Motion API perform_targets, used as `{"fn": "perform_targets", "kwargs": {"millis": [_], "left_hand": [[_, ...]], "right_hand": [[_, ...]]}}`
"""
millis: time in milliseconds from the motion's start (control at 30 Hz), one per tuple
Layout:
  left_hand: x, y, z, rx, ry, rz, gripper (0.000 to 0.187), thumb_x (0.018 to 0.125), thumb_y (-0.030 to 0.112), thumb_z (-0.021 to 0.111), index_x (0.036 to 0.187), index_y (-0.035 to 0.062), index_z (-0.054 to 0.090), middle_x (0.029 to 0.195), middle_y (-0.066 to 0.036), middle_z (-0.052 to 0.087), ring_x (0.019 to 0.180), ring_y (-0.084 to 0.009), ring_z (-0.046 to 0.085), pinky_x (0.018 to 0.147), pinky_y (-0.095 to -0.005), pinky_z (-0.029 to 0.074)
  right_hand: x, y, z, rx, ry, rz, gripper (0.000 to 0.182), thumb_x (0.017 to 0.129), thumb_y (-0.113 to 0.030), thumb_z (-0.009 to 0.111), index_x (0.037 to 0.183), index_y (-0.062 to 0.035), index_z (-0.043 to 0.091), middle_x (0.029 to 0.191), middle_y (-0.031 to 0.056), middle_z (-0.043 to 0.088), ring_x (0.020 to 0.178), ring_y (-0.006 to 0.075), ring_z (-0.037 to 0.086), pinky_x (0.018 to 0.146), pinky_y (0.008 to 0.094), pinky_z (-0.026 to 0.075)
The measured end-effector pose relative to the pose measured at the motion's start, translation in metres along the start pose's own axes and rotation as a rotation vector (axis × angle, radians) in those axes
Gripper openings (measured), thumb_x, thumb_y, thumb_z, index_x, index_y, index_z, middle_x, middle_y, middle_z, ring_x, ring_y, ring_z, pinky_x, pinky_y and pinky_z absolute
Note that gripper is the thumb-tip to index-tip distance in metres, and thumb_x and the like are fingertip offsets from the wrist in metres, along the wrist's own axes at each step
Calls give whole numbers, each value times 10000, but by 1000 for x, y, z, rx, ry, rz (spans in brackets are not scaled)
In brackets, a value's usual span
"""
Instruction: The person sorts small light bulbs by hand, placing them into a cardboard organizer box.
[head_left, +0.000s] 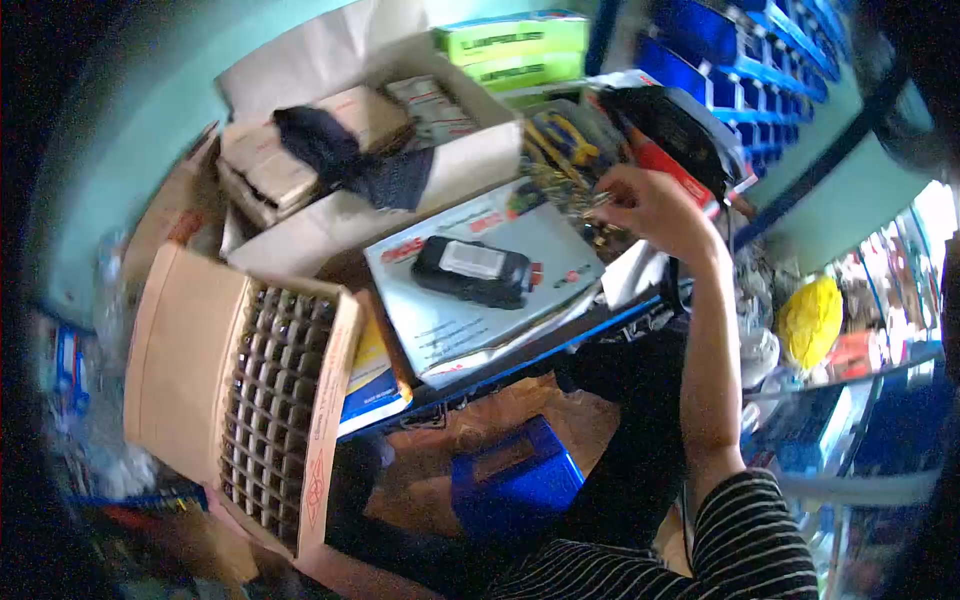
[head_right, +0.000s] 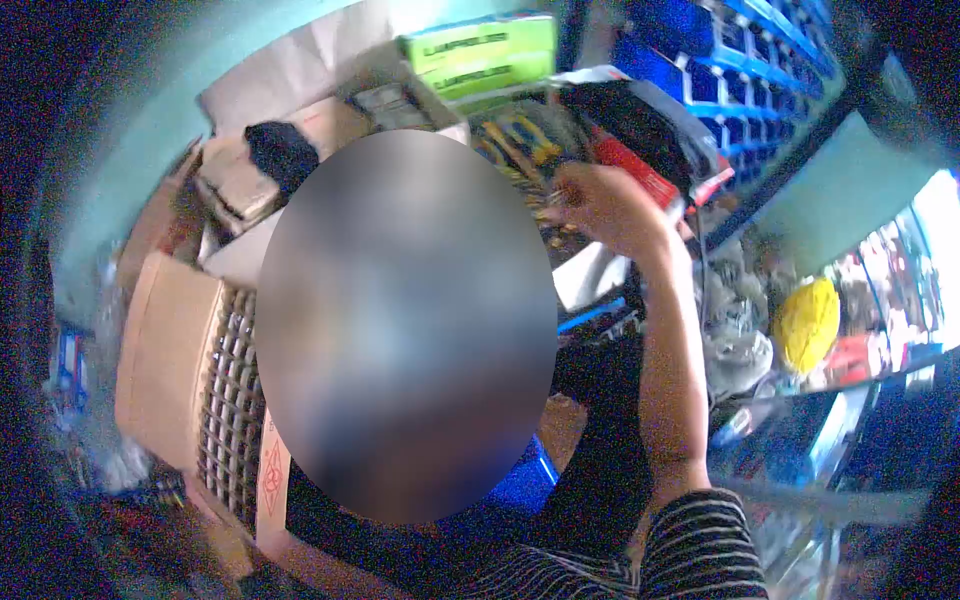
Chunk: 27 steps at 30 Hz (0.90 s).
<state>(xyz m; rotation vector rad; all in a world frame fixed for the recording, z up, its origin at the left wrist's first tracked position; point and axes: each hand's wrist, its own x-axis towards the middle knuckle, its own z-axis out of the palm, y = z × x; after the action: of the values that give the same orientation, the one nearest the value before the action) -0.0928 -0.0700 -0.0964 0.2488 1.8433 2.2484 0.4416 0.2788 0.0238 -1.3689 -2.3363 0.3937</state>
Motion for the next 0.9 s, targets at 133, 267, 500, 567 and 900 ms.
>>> {"fn": "perform_targets", "kwargs": {"millis": [133,267,500,567,900], "left_hand": [[27,-52,-79,528,155,337,545,967,472,538,1308,48,569,1214,-157,616,1094,-286,631,902,-491,536],[-53,21,23,-90,49,70,511,975,472,527,1253,46,576,1112,-136,651,977,-259,663,832,-441,567],[-69,51,55,-551,-113,-114,478,1012,478,470,1201,54,583,1053,-118,675,894,-223,683,773,-376,583],[-68,48,53,-556,0,-118,480,1018,482,460,1203,57,584,1077,-121,671,920,-222,678,792,-372,576],[-84,13,37,263,78,745,646,1043,525,368,1460,35,421,1399,-183,522,1260,-270,534,1103,-439,408]], "right_hand": [[21,-100,-15,124,342,49,295,894,-158,750,1150,-30,677,982,101,727,847,158,679,756,318,542],[37,-215,18,270,36,-485,283,858,-112,768,1121,-35,696,1005,65,713,809,127,648,708,281,521],[60,-262,98,265,-130,-757,302,860,-194,770,1109,-39,697,914,113,656,815,221,658,731,353,523],[61,-265,104,177,-145,-789,310,866,-217,764,1110,-38,697,922,128,654,829,248,666,759,370,524],[64,-144,-3,150,288,-131,328,980,-273,646,1182,-18,693,1008,147,751,878,198,699,806,337,539]]}}
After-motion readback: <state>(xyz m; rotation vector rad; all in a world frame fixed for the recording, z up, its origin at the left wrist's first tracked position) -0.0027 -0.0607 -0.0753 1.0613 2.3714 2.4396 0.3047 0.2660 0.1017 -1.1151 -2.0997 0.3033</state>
